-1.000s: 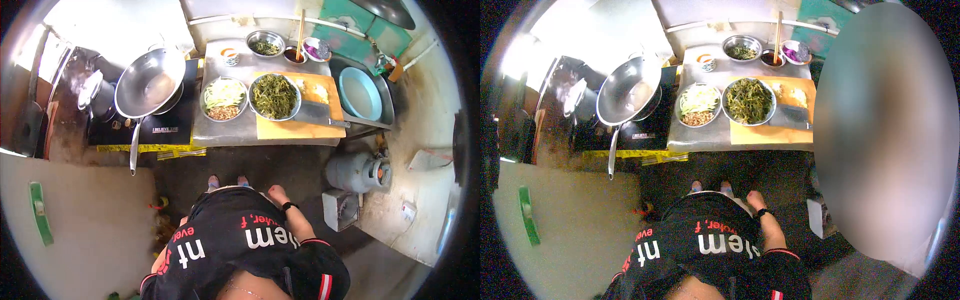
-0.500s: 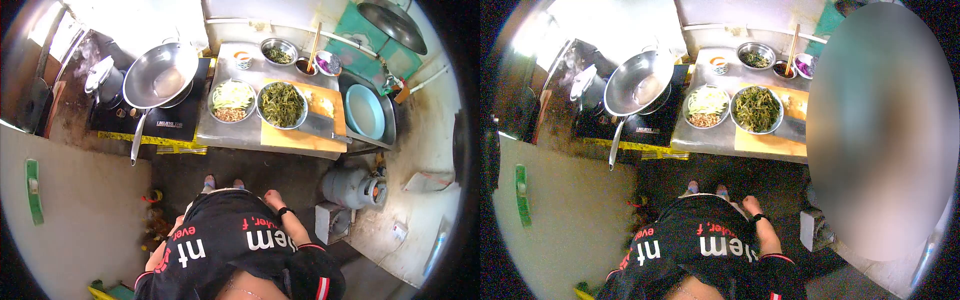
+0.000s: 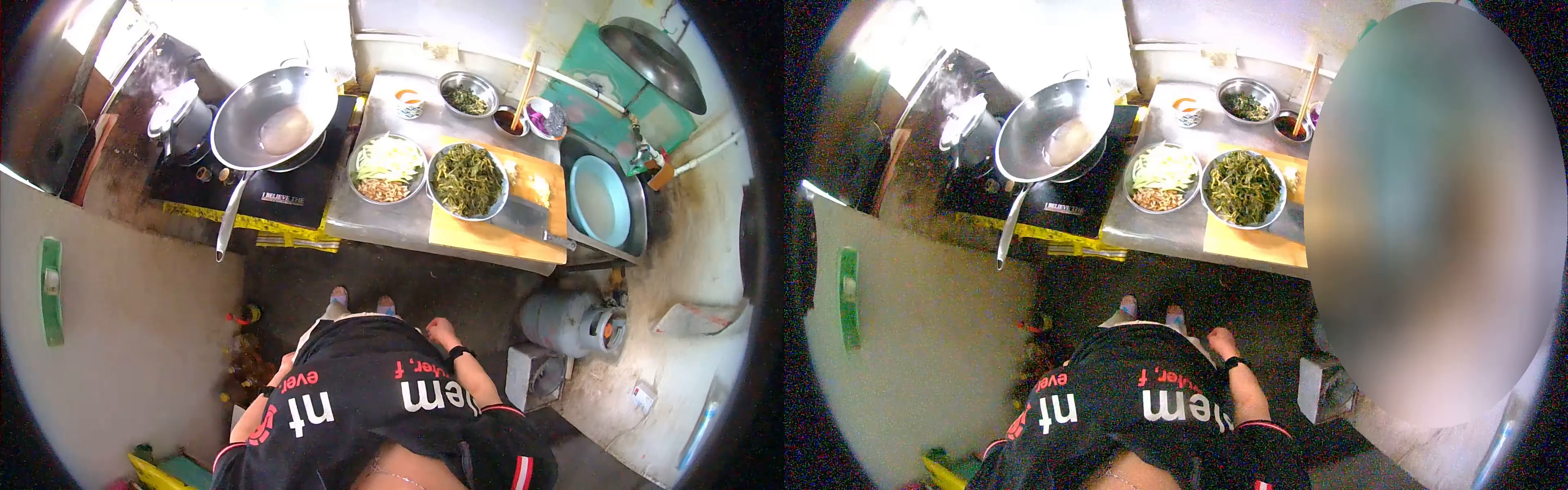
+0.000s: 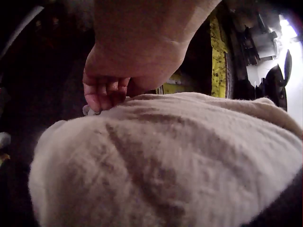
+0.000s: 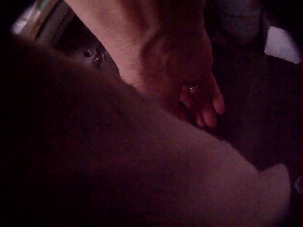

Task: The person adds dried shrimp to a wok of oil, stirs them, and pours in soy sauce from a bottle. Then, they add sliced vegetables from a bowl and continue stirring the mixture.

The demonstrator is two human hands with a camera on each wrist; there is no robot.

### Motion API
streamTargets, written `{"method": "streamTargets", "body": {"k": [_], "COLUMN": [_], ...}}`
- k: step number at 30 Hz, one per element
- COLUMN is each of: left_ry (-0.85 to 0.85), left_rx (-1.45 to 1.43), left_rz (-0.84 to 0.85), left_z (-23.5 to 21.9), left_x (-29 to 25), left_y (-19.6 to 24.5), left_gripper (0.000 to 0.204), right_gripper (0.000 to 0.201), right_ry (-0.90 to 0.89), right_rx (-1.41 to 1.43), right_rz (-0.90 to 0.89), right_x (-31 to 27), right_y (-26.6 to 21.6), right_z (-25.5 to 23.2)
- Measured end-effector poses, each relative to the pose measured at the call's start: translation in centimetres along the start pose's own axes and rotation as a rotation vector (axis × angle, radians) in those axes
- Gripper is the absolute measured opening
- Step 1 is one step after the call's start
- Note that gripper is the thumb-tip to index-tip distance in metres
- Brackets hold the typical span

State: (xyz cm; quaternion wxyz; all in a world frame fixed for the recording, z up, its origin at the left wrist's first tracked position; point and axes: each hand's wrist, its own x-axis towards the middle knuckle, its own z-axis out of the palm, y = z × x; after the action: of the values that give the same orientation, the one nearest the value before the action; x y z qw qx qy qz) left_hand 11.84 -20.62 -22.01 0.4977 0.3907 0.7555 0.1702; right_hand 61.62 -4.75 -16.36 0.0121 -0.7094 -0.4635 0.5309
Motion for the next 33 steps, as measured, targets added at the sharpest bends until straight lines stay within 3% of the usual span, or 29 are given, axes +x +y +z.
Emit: {"method": "streamTargets", "body": {"k": [3, 11, 18, 20, 21, 22, 23, 24, 26, 27, 28, 29, 31, 33], "left_ry": [-0.011, -0.077, -0.163, -0.195, -0.21, -0.167, -0.122, -0.075, -0.12, -0.118, -0.228, -0.214, -0.329, -0.412], "left_rx": [0.138, 0.513, 0.818, -0.307, -0.295, -0.449, -0.605, -0.762, -0.935, -0.89, -1.001, -0.983, -1.04, -1.008], "left_rz": [0.057, 0.243, 0.456, -0.307, -0.291, -0.327, -0.368, -0.412, -0.277, -0.149, -0.126, 0.012, 0.011, 0.1], "left_z": [-0.5, -3.5, -6.2, -8.7, -9.3, -11.8, -13.8, -14.2, -16.5, -17.4, -18.8, -19.3, -21.0, -21.8], "left_x": [-1.5, -0.2, 7.3, 7.5, 8.0, 7.1, 5.9, 4.0, 4.2, 3.4, 4.8, 4.7, 3.7, 4.0], "left_y": [-0.5, -1.9, -0.4, 3.3, 6.3, 8.9, 13.6, 19.5, 23.1, 26.3, 26.8, 28.6, 34.7, 37.7], "left_gripper": [0.026, 0.027, 0.029, 0.027, 0.027, 0.026, 0.026, 0.026, 0.032, 0.04, 0.045, 0.051, 0.066, 0.069], "right_gripper": [0.013, 0.016, 0.015, 0.014, 0.014, 0.015, 0.015, 0.015, 0.017, 0.018, 0.019, 0.021, 0.023, 0.024], "right_ry": [0.052, -0.014, 0.102, 0.04, 0.061, -0.05, -0.165, -0.154, -0.322, -0.34, -0.361, -0.382, -0.408, -0.406], "right_rx": [-0.059, 0.031, -0.019, 0.001, 0.014, 0.045, 0.075, 0.081, 0.052, -0.003, -0.062, -0.109, -0.135, -0.173], "right_rz": [-0.097, 0.067, 0.062, 0.015, 0.02, 0.045, 0.07, 0.074, -0.003, -0.154, -0.308, -0.423, -0.532, -0.681], "right_x": [0.2, -0.3, -0.2, 0.5, 0.5, -0.2, -1.1, -1.5, -1.6, -1.2, -0.7, -2.2, -3.1, -3.8], "right_y": [-0.3, -3.3, -4.9, -5.1, -5.8, -7.6, -9.7, -11.7, -15.5, -16.8, -18.4, -21.9, -27.0, -31.7], "right_z": [0.3, -0.1, 1.4, 1.9, 1.7, 1.0, 0.2, -0.4, -1.6, -1.9, -2.2, -3.4, -4.1, -4.0]}}
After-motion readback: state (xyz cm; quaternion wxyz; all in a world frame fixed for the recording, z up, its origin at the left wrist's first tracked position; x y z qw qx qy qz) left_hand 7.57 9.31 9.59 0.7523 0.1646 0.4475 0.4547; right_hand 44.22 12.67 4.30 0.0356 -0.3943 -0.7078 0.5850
